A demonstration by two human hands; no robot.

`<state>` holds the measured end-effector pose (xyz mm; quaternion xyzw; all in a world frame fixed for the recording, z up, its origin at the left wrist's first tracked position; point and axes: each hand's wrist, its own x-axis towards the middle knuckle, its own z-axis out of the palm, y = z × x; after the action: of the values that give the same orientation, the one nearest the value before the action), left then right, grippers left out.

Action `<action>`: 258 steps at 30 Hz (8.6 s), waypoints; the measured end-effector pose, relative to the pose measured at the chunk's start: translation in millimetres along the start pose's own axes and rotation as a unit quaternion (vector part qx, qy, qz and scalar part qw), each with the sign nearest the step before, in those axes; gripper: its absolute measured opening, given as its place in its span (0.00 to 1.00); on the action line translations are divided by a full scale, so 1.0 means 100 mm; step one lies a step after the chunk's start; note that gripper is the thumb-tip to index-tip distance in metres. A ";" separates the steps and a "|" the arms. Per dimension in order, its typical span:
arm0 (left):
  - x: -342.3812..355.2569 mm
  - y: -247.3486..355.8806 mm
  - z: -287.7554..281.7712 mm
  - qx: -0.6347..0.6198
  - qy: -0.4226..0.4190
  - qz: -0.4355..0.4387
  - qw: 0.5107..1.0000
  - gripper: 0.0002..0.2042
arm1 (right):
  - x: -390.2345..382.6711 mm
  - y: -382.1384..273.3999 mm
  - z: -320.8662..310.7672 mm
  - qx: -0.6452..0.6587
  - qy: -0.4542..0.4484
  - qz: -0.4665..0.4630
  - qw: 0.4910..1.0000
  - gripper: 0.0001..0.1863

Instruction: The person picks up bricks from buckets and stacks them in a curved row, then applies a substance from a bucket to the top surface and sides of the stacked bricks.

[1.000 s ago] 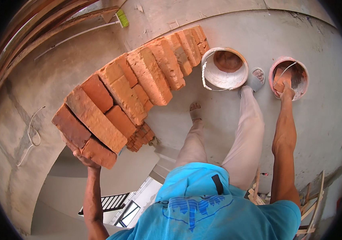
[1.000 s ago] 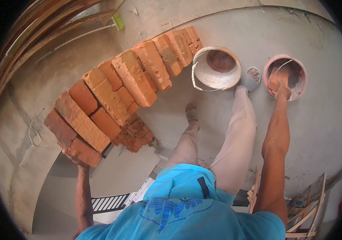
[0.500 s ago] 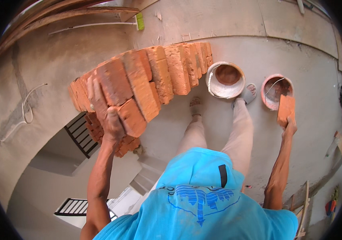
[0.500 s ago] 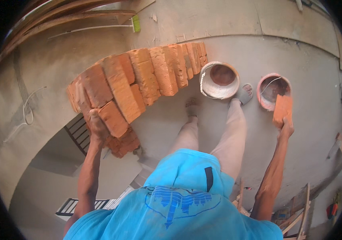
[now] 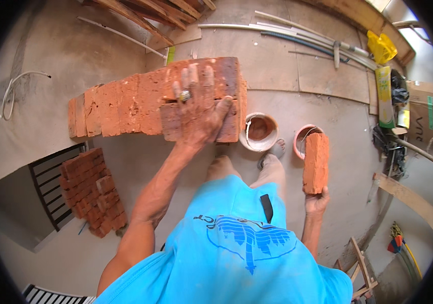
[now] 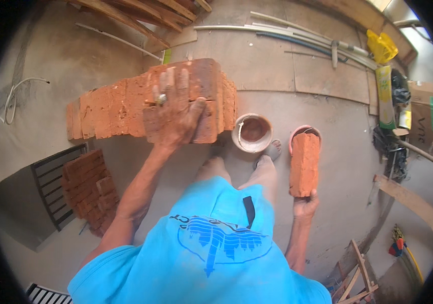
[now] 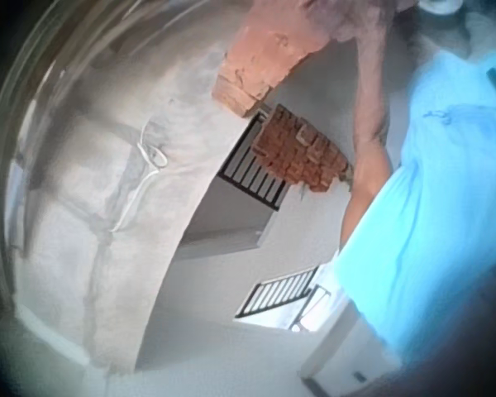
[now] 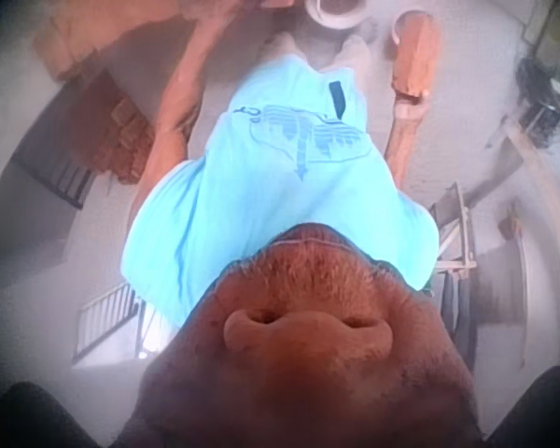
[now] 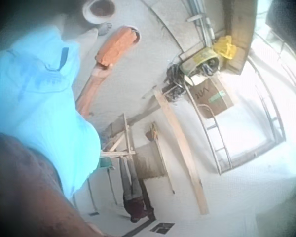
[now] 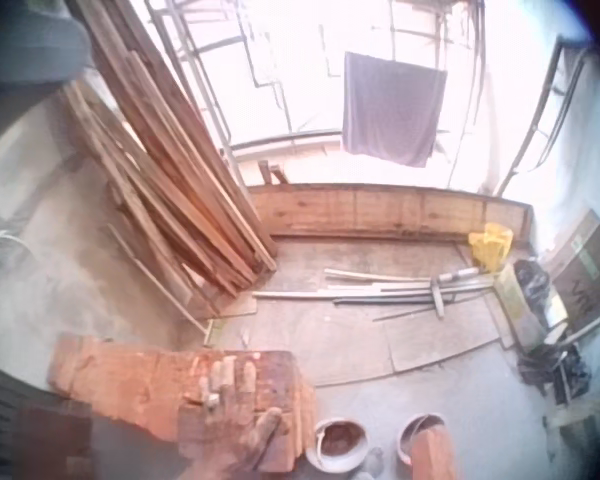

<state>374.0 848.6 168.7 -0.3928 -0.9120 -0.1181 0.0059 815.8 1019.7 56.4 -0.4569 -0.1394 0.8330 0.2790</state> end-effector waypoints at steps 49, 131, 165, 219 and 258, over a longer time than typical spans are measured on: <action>-1.54 -0.18 -1.23 -0.677 -0.079 -0.095 0.725 0.43 | -1.11 1.18 2.70 -0.116 -0.321 -0.056 0.938 0.51; -0.31 -2.44 -0.84 -0.033 -0.187 0.216 0.958 0.63 | 0.05 1.74 3.90 -0.760 -0.099 -0.538 0.350 0.38; -0.58 -2.43 -0.76 -0.005 -0.101 0.232 0.967 0.67 | 0.04 1.39 3.13 -0.587 -0.021 -0.509 0.629 0.34; -0.14 -1.83 -0.33 -0.070 -0.010 0.367 0.928 0.56 | 0.46 1.54 2.76 -0.323 -0.065 -0.187 0.925 0.36; -0.14 -1.84 -0.31 -0.076 -0.001 0.367 0.927 0.55 | 1.02 2.93 2.73 0.087 0.136 -0.142 0.977 0.21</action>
<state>249.4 709.8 158.7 -0.6993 -0.6926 -0.1760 0.0178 444.6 850.2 -8.0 -0.5152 -0.0906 0.7239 0.4497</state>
